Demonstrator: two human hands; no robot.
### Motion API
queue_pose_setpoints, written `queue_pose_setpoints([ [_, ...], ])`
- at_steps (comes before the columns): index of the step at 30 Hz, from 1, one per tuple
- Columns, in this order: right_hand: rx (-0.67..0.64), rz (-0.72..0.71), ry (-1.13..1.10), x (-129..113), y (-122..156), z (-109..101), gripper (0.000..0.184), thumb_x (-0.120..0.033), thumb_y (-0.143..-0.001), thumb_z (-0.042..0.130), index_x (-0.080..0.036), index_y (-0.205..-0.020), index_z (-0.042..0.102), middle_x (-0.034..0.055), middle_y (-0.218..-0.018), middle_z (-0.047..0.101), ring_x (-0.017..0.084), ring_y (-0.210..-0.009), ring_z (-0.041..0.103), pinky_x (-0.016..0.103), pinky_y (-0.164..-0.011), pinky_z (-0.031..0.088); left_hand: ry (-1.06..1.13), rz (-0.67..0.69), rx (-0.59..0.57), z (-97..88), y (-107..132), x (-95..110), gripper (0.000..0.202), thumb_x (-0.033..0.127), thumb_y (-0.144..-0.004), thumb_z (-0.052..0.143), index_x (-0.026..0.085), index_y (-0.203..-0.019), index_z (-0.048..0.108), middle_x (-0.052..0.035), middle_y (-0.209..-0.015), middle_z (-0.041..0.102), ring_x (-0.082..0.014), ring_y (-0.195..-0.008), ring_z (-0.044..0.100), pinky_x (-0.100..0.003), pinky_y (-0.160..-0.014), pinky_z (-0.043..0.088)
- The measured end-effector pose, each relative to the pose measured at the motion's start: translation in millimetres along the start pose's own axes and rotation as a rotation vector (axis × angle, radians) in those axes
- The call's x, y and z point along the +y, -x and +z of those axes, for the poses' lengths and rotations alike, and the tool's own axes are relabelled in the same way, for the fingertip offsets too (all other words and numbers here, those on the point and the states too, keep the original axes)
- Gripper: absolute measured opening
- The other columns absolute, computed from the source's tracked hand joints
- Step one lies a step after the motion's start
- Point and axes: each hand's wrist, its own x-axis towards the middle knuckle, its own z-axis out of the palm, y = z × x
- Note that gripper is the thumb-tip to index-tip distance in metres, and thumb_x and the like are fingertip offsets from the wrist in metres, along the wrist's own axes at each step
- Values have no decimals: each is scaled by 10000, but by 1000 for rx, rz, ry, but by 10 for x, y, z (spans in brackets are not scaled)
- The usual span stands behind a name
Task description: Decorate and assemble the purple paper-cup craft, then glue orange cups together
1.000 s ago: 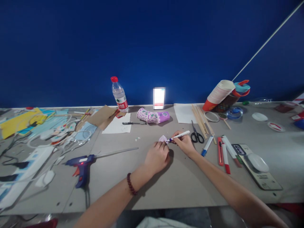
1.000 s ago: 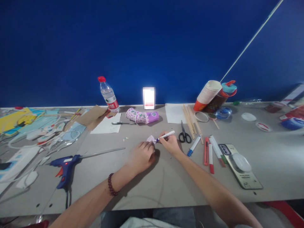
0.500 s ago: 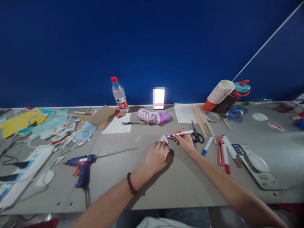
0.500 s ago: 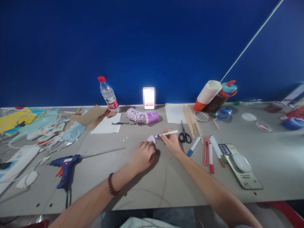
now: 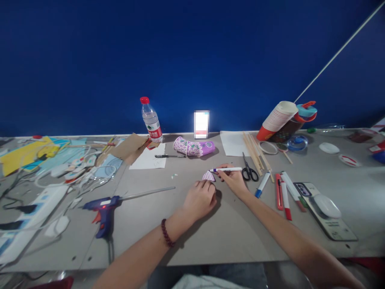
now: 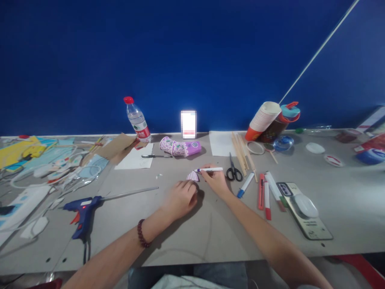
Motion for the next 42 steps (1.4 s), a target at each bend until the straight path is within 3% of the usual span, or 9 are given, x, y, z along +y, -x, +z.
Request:
queue_pose_setpoints([
  [14, -27, -99, 170, 62, -13, -18, 235, -402, -804, 607, -173, -845, 641, 57, -750, 670, 190, -678, 624, 267, -545, 488, 3, -8, -52, -48, -4, 12, 109, 212, -828, 502, 148, -890, 565, -109, -942, 650, -254, -920, 602, -386, -773, 477],
  [27, -20, -127, 251, -60, 0, -10, 217, -377, -783, 594, -170, -817, 652, 46, -726, 674, 172, -611, 592, 277, -554, 465, 6, -22, -75, -58, -14, 14, 105, 214, -831, 503, 152, -892, 561, -107, -958, 647, -253, -930, 601, -385, -780, 478],
  [42, -42, -63, 120, 16, -2, -18, 184, -356, -783, 602, -174, -784, 627, 28, -683, 640, 157, -613, 587, 245, -530, 457, 25, -16, -68, -65, -6, 12, 101, 207, -828, 496, 158, -896, 552, -118, -960, 645, -255, -941, 601, -390, -780, 486],
])
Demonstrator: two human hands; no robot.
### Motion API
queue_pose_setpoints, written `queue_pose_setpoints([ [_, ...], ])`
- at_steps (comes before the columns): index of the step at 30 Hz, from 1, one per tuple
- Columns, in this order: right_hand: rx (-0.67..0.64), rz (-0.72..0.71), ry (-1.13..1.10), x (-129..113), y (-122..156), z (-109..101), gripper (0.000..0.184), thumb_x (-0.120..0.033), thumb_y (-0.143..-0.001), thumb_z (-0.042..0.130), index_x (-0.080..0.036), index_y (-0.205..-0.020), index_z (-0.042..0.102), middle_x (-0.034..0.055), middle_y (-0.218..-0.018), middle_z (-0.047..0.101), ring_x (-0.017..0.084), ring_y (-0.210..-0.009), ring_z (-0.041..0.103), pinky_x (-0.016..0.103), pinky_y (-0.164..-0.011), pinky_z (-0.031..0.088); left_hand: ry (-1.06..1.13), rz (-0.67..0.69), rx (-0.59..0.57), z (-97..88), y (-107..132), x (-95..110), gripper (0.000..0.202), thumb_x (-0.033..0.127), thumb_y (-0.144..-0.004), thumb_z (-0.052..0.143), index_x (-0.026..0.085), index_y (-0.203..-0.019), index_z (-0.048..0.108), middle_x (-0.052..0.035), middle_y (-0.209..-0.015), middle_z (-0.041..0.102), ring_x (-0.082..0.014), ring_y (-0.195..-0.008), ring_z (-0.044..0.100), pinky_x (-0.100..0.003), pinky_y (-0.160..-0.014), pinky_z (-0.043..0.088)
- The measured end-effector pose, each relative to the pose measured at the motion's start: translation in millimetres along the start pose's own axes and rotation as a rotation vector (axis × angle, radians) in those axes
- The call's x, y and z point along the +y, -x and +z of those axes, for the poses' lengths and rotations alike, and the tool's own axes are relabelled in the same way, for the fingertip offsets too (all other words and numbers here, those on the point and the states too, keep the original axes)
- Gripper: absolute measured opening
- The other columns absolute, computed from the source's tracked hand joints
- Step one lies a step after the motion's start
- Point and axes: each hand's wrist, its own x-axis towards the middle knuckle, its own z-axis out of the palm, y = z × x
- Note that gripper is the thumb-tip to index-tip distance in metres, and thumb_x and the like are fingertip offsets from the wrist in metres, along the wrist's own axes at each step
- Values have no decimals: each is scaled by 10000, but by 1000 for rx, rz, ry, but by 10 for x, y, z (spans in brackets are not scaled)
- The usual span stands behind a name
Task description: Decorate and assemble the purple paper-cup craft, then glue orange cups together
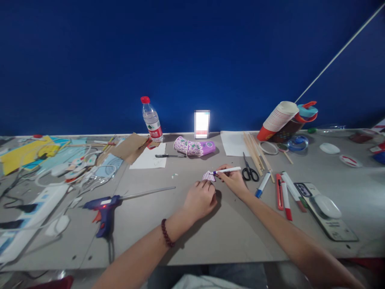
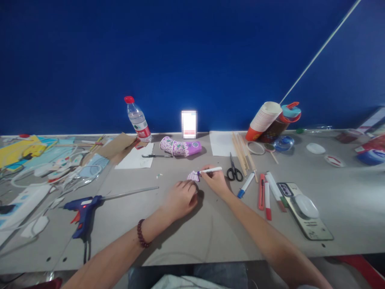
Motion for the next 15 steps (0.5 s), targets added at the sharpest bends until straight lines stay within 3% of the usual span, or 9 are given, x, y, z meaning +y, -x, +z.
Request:
queue_pose_setpoints([
  [10, 13, 0, 28, -45, 13, -2, 193, -362, -757, 619, -169, -751, 634, 27, -662, 633, 154, -597, 568, 244, -522, 450, -2, 0, 26, -7, 4, 4, 85, 214, -832, 504, 163, -884, 549, -109, -935, 643, -254, -922, 606, -389, -766, 484],
  [15, 47, 115, -95, -48, -3, -14, 228, -389, -723, 637, -164, -750, 615, 11, -584, 615, 126, -490, 513, 231, -454, 395, -12, -2, -13, -23, -5, 9, 118, 218, -829, 506, 151, -904, 568, -104, -944, 647, -250, -928, 605, -384, -781, 485],
])
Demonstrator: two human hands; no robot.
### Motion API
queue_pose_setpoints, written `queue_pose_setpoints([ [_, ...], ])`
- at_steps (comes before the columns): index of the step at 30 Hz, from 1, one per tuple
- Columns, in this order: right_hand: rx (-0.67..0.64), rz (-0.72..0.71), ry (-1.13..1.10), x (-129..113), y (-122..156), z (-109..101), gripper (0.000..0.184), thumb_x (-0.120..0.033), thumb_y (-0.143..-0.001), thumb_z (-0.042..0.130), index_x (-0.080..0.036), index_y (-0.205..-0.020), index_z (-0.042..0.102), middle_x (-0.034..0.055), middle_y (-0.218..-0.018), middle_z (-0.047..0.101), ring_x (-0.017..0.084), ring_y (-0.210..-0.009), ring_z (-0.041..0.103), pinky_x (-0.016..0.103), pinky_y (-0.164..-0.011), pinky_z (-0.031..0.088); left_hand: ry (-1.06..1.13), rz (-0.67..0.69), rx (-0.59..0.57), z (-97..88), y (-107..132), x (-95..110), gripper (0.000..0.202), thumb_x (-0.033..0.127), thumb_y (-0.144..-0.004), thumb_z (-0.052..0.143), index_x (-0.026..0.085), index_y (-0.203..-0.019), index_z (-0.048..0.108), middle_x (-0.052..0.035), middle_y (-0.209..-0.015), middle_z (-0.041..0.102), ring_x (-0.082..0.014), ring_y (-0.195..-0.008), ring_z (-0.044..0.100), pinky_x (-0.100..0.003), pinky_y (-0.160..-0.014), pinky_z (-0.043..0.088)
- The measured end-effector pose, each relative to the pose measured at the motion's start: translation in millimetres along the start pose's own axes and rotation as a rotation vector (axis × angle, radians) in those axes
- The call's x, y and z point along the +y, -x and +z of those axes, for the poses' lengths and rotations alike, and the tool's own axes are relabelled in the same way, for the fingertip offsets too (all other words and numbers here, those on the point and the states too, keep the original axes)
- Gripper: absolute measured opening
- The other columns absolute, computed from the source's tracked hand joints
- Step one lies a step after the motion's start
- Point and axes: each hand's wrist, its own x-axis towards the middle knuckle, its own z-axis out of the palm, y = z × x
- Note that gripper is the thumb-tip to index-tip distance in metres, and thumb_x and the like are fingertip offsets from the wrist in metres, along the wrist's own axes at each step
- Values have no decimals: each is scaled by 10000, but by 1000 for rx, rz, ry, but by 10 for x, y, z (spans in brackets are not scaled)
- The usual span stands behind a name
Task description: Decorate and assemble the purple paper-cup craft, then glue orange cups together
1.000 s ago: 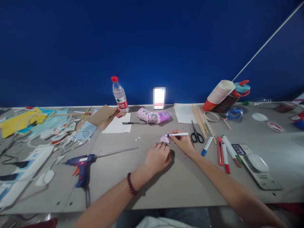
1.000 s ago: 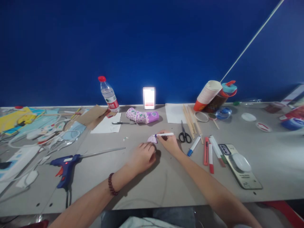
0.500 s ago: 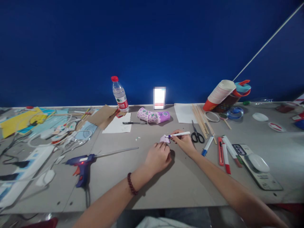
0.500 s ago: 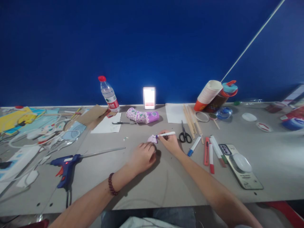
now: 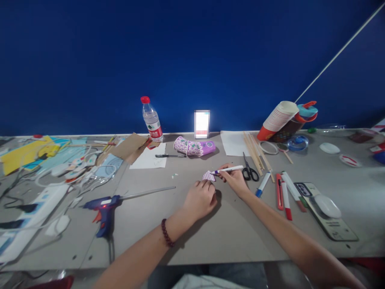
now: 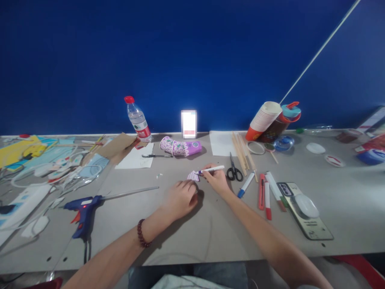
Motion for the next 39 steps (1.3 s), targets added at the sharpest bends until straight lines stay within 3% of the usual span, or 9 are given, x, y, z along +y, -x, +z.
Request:
queue_pose_setpoints([
  [4, 10, 57, -48, -39, 6, 11, 228, -386, -672, 654, -166, -709, 605, 13, -556, 625, 127, -479, 520, 220, -431, 371, -1, 4, 11, 1, -4, 0, 122, 218, -830, 501, 144, -893, 574, -108, -936, 648, -251, -913, 608, -384, -767, 491],
  [14, -37, -13, 72, -74, 32, 11, 150, -327, -694, 603, -178, -676, 609, 13, -584, 632, 156, -570, 586, 223, -480, 418, 24, 4, 65, 13, 6, -1, 94, 206, -833, 490, 160, -879, 559, -109, -908, 645, -254, -884, 611, -392, -749, 494],
  [24, -24, 59, -18, -127, 33, 17, 150, -330, -655, 607, -182, -647, 580, -9, -528, 594, 130, -488, 532, 222, -448, 393, 6, 15, 50, 9, 2, -2, 113, 204, -819, 500, 144, -876, 577, -106, -891, 644, -254, -876, 608, -388, -739, 489],
  [39, -52, 42, -11, -118, 37, 11, 136, -311, -645, 595, -178, -617, 587, -10, -517, 588, 129, -490, 530, 224, -459, 397, 31, 11, 84, 25, 2, -5, 92, 200, -815, 505, 159, -865, 570, -109, -887, 643, -257, -891, 604, -392, -765, 493],
])
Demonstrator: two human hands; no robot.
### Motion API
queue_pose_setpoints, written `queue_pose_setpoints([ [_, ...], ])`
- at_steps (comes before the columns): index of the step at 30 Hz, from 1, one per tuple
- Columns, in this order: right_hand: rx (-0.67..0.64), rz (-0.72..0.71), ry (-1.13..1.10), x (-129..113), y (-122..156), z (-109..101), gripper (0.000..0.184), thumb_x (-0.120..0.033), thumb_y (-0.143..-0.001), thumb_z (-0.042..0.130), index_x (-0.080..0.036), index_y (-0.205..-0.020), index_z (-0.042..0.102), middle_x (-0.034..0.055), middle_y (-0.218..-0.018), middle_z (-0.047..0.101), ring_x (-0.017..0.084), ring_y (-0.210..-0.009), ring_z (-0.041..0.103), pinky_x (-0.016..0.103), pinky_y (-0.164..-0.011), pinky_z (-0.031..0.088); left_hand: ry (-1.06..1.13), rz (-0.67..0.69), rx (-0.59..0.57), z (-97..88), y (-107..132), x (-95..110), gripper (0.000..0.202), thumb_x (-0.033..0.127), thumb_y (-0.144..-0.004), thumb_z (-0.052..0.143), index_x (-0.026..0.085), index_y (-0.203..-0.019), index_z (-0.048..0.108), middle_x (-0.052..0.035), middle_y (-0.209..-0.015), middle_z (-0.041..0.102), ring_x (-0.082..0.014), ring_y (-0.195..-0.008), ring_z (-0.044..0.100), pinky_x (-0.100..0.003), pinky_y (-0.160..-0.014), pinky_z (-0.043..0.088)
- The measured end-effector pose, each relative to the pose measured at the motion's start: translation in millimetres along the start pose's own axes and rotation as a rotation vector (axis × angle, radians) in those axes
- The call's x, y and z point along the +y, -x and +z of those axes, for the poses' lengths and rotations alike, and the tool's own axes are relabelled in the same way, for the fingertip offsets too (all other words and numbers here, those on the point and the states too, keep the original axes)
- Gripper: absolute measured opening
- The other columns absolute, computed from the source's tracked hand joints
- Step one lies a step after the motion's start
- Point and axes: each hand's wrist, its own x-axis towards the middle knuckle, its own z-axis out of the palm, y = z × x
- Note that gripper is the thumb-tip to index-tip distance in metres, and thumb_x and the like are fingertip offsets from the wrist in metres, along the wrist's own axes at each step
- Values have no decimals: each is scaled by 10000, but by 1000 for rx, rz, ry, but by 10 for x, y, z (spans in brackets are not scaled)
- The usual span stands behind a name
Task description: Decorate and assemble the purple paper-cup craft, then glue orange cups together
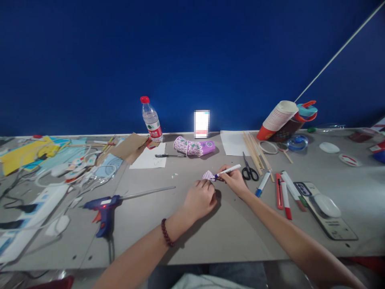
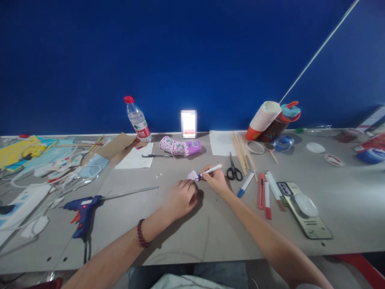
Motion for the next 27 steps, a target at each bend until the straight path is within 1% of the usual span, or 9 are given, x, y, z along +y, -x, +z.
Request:
queue_pose_setpoints([
  [5, -4, 19, -12, -22, -2, 1, 154, -332, -639, 605, -182, -615, 582, -6, -518, 590, 133, -492, 532, 225, -449, 382, -9, 8, -12, -7, -2, -3, 115, 209, -823, 501, 146, -877, 580, -116, -907, 649, -259, -924, 591, -393, -786, 488],
  [10, 51, 32, -64, 20, -14, -6, 209, -370, -651, 654, -168, -663, 600, 11, -531, 616, 122, -463, 505, 219, -418, 356, -47, 11, -22, 7, 3, -5, 118, 231, -830, 509, 153, -881, 581, -102, -895, 649, -260, -889, 577, -392, -753, 475],
  [15, 32, -68, 16, 128, -33, -10, 319, -463, -732, 660, -148, -781, 650, 40, -618, 649, 137, -518, 541, 234, -460, 417, -50, 8, -19, 24, 14, -4, 91, 230, -829, 520, 161, -866, 566, -97, -874, 639, -249, -868, 573, -385, -742, 466],
  [18, 16, -112, 65, 172, -52, -15, 362, -495, -748, 652, -146, -839, 673, 44, -644, 652, 151, -548, 566, 251, -492, 453, -48, 9, -15, 32, 17, -6, 78, 230, -824, 523, 167, -849, 561, -88, -849, 628, -248, -863, 562, -384, -737, 462],
  [23, 7, -149, 128, 193, -69, -12, 338, -478, -762, 647, -158, -862, 691, 70, -747, 695, 185, -646, 620, 270, -540, 493, -42, 0, 0, 38, 16, 1, 65, 216, -825, 513, 172, -838, 558, -95, -854, 624, -258, -897, 549, -390, -757, 461],
  [27, 11, -148, 142, 206, -68, -8, 321, -457, -766, 646, -160, -875, 698, 70, -759, 705, 191, -656, 631, 276, -548, 500, -53, -2, -32, 27, 14, 6, 81, 225, -829, 508, 167, -846, 562, -98, -876, 631, -253, -864, 557, -394, -746, 463],
])
